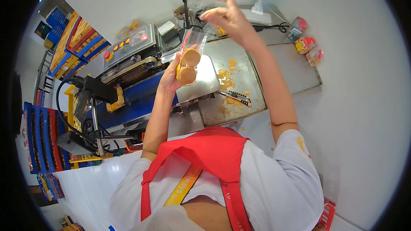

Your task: The person places round biscuits into clear plastic bags, seals them using a heat-sealing machine, and stacks the finished packages on a metal tray. The person also transfers stacks of sealed packages from a red crate onto the tray.

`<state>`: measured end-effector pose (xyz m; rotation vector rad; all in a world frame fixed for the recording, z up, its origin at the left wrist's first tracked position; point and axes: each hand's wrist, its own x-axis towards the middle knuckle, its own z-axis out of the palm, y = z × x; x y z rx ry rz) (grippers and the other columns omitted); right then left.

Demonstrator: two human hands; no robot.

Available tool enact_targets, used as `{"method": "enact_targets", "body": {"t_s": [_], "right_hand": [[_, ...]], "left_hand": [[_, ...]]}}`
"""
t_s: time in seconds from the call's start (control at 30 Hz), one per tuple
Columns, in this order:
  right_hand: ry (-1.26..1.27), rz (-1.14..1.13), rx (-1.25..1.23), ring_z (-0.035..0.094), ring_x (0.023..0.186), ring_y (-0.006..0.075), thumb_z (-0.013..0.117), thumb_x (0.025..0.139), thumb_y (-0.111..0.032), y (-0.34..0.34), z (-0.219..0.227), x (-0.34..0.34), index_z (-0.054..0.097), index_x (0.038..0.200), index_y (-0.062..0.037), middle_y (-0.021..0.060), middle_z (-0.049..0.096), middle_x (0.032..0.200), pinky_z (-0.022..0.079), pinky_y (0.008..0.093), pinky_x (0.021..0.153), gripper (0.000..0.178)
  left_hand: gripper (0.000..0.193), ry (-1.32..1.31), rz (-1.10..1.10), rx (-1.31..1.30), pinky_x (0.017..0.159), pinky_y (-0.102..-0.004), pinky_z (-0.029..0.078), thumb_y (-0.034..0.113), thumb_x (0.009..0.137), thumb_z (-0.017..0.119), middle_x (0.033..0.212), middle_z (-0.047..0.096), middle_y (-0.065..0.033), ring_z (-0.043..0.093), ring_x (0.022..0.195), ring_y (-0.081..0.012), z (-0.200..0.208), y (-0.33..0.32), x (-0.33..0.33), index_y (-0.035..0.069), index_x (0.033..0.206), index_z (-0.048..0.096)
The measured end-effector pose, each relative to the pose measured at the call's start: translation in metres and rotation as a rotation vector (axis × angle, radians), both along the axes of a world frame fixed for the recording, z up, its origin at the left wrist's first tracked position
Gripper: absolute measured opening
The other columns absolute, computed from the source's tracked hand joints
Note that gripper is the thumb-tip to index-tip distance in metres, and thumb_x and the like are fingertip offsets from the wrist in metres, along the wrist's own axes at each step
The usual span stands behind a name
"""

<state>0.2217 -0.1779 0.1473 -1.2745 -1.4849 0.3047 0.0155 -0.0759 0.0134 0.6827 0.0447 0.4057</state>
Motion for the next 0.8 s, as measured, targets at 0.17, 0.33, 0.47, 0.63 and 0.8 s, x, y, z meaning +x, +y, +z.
{"method": "enact_targets", "body": {"t_s": [0.17, 0.33, 0.47, 0.63, 0.8], "right_hand": [[-0.088, 0.170, -0.147, 0.059, 0.093, 0.0124, 0.066, 0.085, -0.009, 0.004, -0.004, -0.009, 0.034, 0.128, -0.0004, 0.0043, 0.066, 0.081, 0.045, 0.0274, 0.088, 0.054], [0.369, 0.050, -0.082, 0.061, 0.095, 0.0168, 0.075, 0.079, -0.016, 0.000, -0.032, -0.012, 0.021, 0.133, -0.0027, 0.0202, 0.052, 0.124, 0.049, 0.0303, 0.083, 0.077], [0.301, -0.004, -0.062, 0.062, 0.098, 0.0231, 0.074, 0.078, -0.010, 0.002, -0.082, -0.047, 0.019, 0.125, -0.0044, 0.0199, 0.058, 0.114, 0.054, 0.0337, 0.078, 0.072], [0.169, -0.144, 0.014, 0.064, 0.096, 0.0325, 0.072, 0.079, -0.008, 0.027, -0.153, -0.057, 0.030, 0.116, -0.0027, 0.0207, 0.063, 0.100, 0.055, 0.0356, 0.070, 0.056], [0.044, -0.261, -0.028, 0.065, 0.092, 0.0293, 0.069, 0.083, -0.016, 0.020, -0.160, -0.070, 0.050, 0.100, 0.0005, 0.0162, 0.064, 0.100, 0.055, 0.0349, 0.067, 0.030]], "left_hand": [[0.055, 0.018, 0.053, 0.038, 0.096, -0.0333, 0.046, 0.035, 0.094, 0.051, 0.129, 0.053, -0.0092, 0.053, 0.115, -0.0169, 0.001, 0.001, -0.006, 0.002, 0.137, 0.038], [0.055, 0.007, 0.394, 0.318, 0.101, -0.0316, 0.040, 0.020, 0.092, 0.059, 0.128, 0.053, -0.0097, 0.050, 0.118, -0.0164, 0.019, 0.000, -0.009, 0.001, 0.137, 0.035], [0.064, 0.060, 0.690, 0.585, 0.104, -0.0306, 0.036, 0.008, 0.085, 0.065, 0.129, 0.052, -0.0106, 0.047, 0.122, -0.0179, 0.025, -0.007, -0.006, 0.003, 0.140, 0.031], [0.068, 0.479, 0.873, 1.150, 0.095, -0.0320, 0.044, 0.013, 0.079, 0.072, 0.129, 0.053, -0.0122, 0.052, 0.116, -0.0201, -0.026, 0.014, -0.015, 0.003, 0.137, 0.039], [0.053, 0.586, 1.066, 1.082, 0.085, -0.0310, 0.052, 0.013, 0.080, 0.072, 0.120, 0.059, -0.0169, 0.061, 0.105, -0.0212, -0.021, -0.015, -0.016, -0.001, 0.126, 0.050]]}}
